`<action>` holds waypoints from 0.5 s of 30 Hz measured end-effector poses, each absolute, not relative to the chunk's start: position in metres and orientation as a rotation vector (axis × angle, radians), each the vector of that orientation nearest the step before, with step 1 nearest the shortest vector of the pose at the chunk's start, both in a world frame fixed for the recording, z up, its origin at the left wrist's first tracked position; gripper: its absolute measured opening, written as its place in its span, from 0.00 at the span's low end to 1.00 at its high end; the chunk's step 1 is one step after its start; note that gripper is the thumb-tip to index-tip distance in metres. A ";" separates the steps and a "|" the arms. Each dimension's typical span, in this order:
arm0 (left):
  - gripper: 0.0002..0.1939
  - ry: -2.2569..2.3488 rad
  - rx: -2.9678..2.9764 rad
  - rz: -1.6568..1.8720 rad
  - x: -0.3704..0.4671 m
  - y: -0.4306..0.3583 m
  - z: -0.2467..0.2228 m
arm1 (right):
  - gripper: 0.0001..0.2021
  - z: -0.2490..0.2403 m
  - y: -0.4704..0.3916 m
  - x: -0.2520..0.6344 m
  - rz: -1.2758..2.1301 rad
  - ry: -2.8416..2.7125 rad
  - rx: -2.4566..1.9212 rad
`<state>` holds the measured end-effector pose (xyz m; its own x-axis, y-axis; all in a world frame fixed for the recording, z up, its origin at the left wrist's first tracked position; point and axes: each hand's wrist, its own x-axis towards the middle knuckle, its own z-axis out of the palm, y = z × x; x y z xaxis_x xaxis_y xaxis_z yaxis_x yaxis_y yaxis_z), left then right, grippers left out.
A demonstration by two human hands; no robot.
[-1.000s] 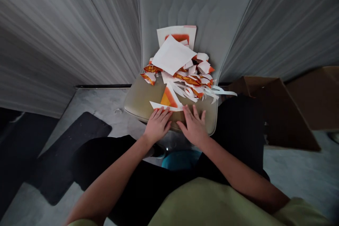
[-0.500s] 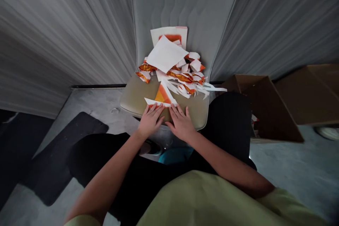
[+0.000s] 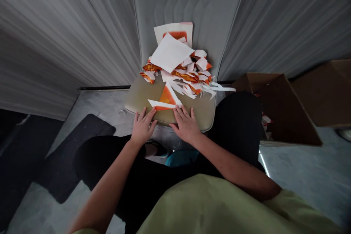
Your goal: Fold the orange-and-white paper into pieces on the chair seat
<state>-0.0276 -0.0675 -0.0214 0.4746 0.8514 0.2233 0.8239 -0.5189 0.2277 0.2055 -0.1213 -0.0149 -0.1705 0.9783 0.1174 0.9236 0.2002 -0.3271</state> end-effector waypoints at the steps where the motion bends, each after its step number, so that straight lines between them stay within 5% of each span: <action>1: 0.25 1.516 2.620 0.507 -0.023 -0.069 -0.021 | 0.34 -0.015 -0.121 0.206 0.258 -2.181 -1.794; 10: 0.21 1.795 2.555 0.657 0.016 -0.068 -0.019 | 0.31 0.004 -0.135 0.194 0.322 -2.176 -1.816; 15: 0.19 1.822 2.528 0.731 0.001 -0.057 -0.020 | 0.24 0.023 -0.144 0.174 0.453 -2.347 -1.480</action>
